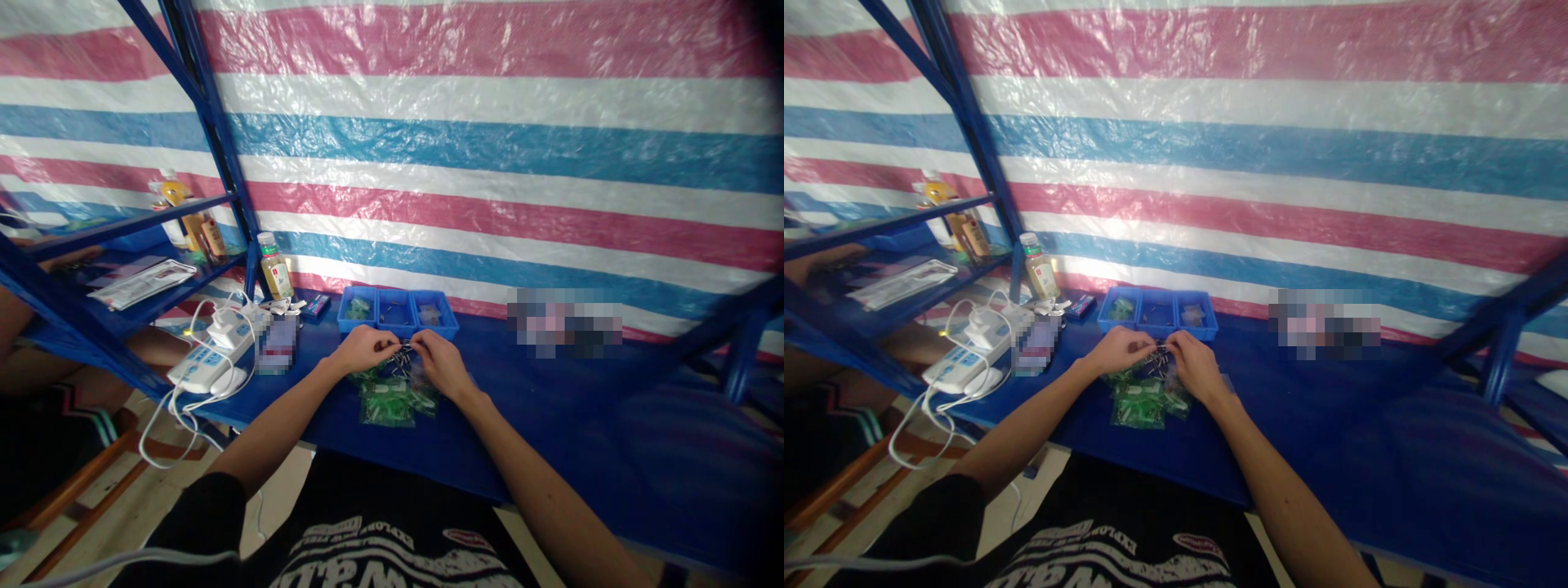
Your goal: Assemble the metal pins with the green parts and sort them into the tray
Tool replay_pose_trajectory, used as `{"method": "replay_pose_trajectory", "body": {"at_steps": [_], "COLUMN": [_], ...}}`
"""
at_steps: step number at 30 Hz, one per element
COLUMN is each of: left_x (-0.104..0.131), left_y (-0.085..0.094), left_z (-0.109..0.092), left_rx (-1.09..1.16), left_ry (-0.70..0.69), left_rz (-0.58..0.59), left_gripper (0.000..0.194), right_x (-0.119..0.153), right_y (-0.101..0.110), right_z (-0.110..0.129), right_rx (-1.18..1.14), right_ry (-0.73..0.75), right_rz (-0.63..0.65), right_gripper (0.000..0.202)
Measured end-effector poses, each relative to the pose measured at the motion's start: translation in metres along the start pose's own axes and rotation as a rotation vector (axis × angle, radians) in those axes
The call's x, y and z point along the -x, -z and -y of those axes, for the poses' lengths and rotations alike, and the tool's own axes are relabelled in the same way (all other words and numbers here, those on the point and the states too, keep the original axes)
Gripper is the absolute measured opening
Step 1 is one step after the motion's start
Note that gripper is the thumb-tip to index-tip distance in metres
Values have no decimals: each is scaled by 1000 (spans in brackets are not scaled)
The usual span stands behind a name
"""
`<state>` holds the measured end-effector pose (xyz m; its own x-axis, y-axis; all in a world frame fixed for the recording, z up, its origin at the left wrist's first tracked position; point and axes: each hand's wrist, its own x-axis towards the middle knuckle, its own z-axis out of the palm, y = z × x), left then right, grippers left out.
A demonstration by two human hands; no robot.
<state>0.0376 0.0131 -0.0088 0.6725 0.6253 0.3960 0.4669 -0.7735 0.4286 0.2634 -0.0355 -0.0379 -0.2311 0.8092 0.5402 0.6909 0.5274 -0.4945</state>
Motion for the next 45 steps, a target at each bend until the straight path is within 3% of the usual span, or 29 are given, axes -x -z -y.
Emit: {"method": "replay_pose_trajectory", "body": {"at_steps": [15,26,37,45], "left_x": [-1,-1,-1,-1], "left_y": [1,0,3,3], "left_z": [-1,4,2,2], "left_rx": [-11,-4,-1,2], "left_ry": [-6,21,18,16], "left_rz": [3,-13,-6,-8], "left_gripper": [25,23,24,26], "right_x": [-1,0,-1,-1], "right_y": [4,3,8,2], "right_z": [1,2,6,-2], "right_rx": [63,-29,47,-21], "right_ry": [-56,-36,-60,-68], "right_rz": [3,27,13,-4], "right_gripper": [25,11,20,20]}}
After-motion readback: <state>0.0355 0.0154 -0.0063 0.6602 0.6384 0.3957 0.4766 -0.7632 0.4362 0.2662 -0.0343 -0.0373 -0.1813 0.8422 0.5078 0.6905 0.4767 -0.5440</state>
